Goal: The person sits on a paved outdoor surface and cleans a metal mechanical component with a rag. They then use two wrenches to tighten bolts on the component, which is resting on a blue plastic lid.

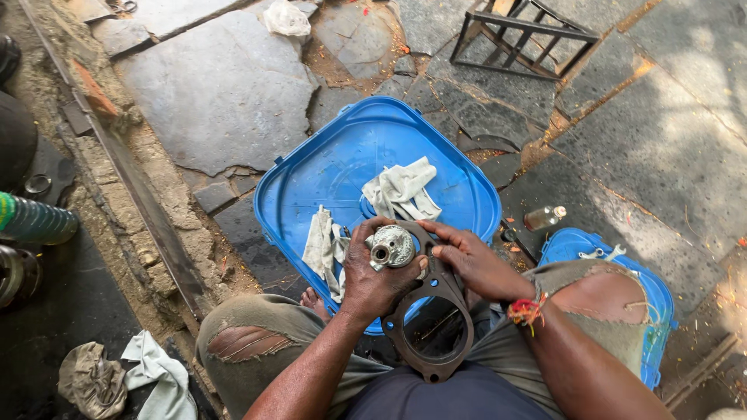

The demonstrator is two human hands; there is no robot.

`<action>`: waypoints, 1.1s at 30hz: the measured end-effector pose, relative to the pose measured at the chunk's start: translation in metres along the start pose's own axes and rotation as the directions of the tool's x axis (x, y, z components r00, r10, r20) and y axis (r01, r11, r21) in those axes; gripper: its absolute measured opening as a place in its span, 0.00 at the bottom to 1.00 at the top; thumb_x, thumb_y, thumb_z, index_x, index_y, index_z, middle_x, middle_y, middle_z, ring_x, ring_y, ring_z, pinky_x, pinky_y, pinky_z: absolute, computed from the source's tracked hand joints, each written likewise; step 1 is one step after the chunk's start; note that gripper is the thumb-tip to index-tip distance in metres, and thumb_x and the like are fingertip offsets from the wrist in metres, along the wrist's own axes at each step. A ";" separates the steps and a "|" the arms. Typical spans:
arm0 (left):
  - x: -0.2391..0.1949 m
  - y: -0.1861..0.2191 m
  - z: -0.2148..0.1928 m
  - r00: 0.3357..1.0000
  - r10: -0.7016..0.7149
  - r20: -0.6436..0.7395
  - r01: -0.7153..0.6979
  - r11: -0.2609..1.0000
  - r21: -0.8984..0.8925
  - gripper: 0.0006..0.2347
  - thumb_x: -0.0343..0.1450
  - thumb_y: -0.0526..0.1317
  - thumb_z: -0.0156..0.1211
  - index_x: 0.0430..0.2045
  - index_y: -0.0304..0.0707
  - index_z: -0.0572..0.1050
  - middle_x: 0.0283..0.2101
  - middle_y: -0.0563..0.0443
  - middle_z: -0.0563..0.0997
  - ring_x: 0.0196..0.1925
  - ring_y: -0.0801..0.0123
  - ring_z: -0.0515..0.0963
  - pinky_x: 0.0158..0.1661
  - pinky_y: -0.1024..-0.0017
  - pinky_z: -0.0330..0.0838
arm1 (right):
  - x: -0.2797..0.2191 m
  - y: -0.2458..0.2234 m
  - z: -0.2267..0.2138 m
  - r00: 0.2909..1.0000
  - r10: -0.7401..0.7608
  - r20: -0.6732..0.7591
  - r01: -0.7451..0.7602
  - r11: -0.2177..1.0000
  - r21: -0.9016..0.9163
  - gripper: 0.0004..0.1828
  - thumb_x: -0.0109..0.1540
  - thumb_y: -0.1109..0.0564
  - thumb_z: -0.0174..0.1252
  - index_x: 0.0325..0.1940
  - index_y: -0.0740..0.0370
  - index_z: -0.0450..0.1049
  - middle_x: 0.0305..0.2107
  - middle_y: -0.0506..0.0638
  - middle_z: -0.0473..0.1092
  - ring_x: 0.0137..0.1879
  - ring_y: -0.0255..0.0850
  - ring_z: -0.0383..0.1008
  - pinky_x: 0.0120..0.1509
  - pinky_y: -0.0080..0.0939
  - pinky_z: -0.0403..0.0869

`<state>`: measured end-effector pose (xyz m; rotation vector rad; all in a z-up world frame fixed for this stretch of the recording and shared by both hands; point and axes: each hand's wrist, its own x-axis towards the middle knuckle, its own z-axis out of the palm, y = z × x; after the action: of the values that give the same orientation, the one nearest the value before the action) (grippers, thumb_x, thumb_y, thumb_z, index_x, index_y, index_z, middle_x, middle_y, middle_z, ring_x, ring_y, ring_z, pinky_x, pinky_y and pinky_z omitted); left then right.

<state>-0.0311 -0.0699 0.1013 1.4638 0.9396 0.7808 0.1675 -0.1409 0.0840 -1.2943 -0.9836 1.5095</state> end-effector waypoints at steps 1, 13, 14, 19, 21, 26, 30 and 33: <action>-0.001 -0.001 0.001 1.000 0.017 0.005 -0.017 1.000 -0.020 0.29 0.57 0.40 0.79 0.50 0.41 0.70 0.46 0.52 0.78 0.48 0.70 0.83 0.47 0.71 0.82 | 0.000 -0.002 -0.005 1.000 -0.007 0.019 0.007 0.999 -0.042 0.29 0.66 0.61 0.48 0.74 0.63 0.61 0.55 0.48 0.73 0.53 0.29 0.74 0.59 0.34 0.74; -0.009 -0.016 -0.003 1.000 -0.021 -0.018 0.021 0.999 -0.038 0.28 0.59 0.38 0.77 0.52 0.42 0.69 0.45 0.54 0.79 0.46 0.73 0.83 0.45 0.74 0.83 | 0.037 0.015 -0.051 0.867 -0.342 -0.363 -0.039 0.679 -0.733 0.16 0.61 0.60 0.57 0.53 0.61 0.79 0.41 0.56 0.78 0.42 0.45 0.81 0.49 0.42 0.78; -0.007 -0.017 -0.006 1.000 -0.010 -0.026 0.010 1.000 -0.015 0.28 0.59 0.37 0.78 0.53 0.42 0.69 0.44 0.53 0.79 0.46 0.73 0.83 0.45 0.74 0.82 | 0.039 0.019 -0.056 0.879 -0.337 -0.338 -0.055 0.633 -0.772 0.16 0.59 0.60 0.58 0.51 0.61 0.80 0.40 0.57 0.78 0.42 0.48 0.81 0.49 0.46 0.77; -0.006 -0.020 -0.010 0.999 -0.007 -0.041 0.005 0.999 -0.047 0.29 0.59 0.37 0.78 0.53 0.40 0.68 0.46 0.55 0.79 0.47 0.75 0.82 0.46 0.74 0.82 | 0.047 0.039 -0.067 0.947 -0.287 -0.148 -0.042 0.345 -0.938 0.19 0.46 0.61 0.64 0.42 0.60 0.81 0.34 0.61 0.75 0.42 0.60 0.76 0.47 0.57 0.74; -0.003 -0.019 -0.008 0.994 -0.088 -0.066 0.087 0.996 -0.016 0.30 0.58 0.36 0.78 0.53 0.39 0.67 0.42 0.55 0.80 0.44 0.75 0.82 0.44 0.74 0.82 | 0.050 0.055 -0.065 0.956 -0.249 -0.153 -0.074 0.299 -0.951 0.16 0.49 0.63 0.60 0.41 0.59 0.81 0.34 0.61 0.74 0.42 0.61 0.75 0.46 0.56 0.74; 0.004 -0.035 -0.006 0.997 -0.031 -0.075 0.034 0.999 0.035 0.27 0.58 0.34 0.78 0.50 0.36 0.70 0.39 0.53 0.80 0.40 0.73 0.81 0.42 0.72 0.78 | 0.062 0.088 -0.075 0.977 -0.126 -0.173 -0.107 0.414 -0.904 0.14 0.58 0.60 0.51 0.44 0.55 0.79 0.32 0.58 0.76 0.41 0.55 0.79 0.47 0.55 0.75; 0.016 -0.049 -0.003 0.998 -0.031 -0.054 0.028 0.998 -0.061 0.21 0.59 0.34 0.76 0.44 0.34 0.73 0.34 0.52 0.81 0.35 0.71 0.80 0.37 0.70 0.78 | 0.062 0.081 -0.068 0.967 -0.065 -0.248 -0.087 0.827 -0.555 0.16 0.63 0.58 0.52 0.52 0.59 0.78 0.33 0.67 0.74 0.37 0.58 0.74 0.41 0.55 0.71; 0.023 -0.055 -0.004 0.946 -0.297 -0.130 0.252 0.926 -0.279 0.19 0.58 0.32 0.75 0.40 0.30 0.76 0.34 0.47 0.83 0.33 0.65 0.82 0.33 0.64 0.78 | 0.066 0.077 -0.064 0.929 -0.206 -0.307 -0.033 0.780 -0.625 0.10 0.59 0.59 0.62 0.44 0.63 0.80 0.34 0.50 0.79 0.40 0.37 0.80 0.47 0.40 0.77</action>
<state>-0.0302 -0.0471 0.0458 1.0215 1.1005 0.7939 0.2170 -0.0987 -0.0164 -1.8788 -1.3276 0.8256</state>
